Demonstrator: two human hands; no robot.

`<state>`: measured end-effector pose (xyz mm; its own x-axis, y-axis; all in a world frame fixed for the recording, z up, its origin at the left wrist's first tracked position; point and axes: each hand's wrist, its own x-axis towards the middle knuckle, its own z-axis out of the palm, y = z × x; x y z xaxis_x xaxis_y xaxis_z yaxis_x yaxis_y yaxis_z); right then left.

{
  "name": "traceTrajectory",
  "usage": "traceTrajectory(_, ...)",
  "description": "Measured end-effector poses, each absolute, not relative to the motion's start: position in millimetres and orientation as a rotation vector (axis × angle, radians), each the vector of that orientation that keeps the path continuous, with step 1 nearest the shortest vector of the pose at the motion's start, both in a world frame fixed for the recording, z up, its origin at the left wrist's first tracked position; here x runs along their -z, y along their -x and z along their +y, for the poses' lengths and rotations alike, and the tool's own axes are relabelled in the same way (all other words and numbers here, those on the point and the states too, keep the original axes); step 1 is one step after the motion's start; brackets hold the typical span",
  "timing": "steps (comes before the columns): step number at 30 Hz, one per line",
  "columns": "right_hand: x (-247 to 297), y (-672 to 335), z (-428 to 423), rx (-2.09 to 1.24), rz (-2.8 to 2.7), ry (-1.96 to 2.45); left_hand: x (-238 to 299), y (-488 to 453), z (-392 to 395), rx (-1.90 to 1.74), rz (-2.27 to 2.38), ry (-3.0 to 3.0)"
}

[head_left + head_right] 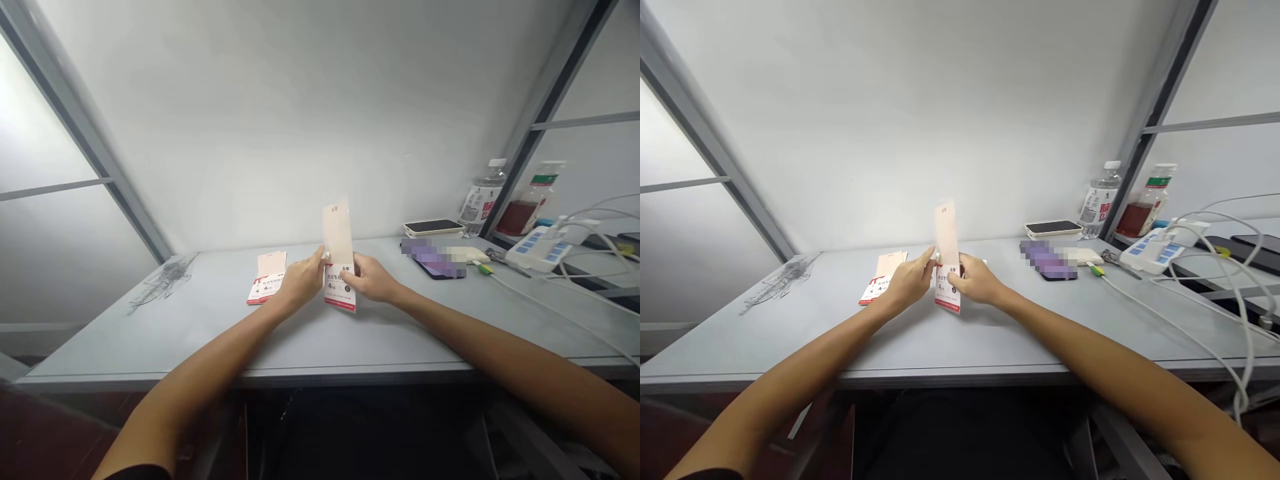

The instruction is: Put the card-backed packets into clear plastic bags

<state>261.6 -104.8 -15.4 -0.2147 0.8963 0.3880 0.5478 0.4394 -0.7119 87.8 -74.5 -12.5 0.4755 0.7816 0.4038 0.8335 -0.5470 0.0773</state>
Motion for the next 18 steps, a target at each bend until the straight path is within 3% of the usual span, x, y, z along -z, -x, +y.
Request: traceTrajectory(18,16,-259,-108,-0.467,-1.986,1.007,3,-90,-86,0.524,-1.478,2.571)
